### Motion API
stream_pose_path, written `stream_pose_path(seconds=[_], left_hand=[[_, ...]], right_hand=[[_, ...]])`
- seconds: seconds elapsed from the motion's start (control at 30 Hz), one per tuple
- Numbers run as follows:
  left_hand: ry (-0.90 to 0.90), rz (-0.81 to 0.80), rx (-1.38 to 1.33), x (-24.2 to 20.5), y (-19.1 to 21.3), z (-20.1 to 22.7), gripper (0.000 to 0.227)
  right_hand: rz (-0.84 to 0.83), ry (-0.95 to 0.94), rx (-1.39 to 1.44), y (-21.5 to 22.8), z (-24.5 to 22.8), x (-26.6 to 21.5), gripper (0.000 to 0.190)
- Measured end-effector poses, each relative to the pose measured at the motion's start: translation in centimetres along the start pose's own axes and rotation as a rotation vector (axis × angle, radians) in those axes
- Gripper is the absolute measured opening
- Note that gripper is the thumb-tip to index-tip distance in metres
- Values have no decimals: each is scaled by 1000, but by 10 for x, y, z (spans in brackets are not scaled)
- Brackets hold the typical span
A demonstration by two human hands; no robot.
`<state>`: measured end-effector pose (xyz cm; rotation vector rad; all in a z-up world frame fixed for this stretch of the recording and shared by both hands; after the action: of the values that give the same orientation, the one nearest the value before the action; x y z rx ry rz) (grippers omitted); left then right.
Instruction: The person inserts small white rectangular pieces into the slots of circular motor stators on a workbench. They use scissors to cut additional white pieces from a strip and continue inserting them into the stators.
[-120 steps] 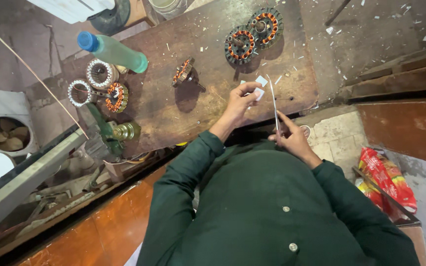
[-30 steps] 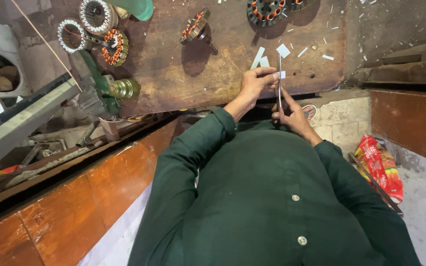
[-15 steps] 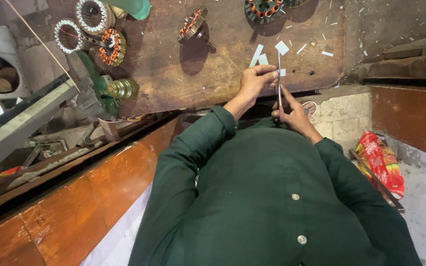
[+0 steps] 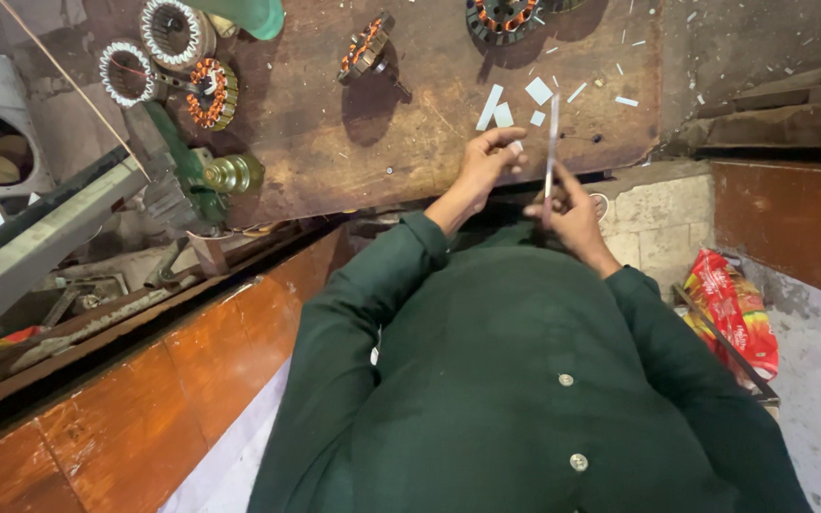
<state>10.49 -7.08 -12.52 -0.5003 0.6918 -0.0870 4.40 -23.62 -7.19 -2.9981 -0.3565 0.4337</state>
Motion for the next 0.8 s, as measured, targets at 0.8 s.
stream_pose_path(seconds=[0.8], left_hand=[[-230,-33,470,7,-37,7,26]], right_hand=[[300,103,179,36,-11,47,75]])
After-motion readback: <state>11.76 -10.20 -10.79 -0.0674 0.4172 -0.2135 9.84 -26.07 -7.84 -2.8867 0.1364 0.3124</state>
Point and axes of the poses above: each hand's wrist, its own x-axis towards the middle knuckle, its own y-axis out of the back of the hand, z = x × y, the point moved 8 cm from there along x, towards the middle knuckle, and after that the axes turned 8 degrees about y, right-handed, at the moved point
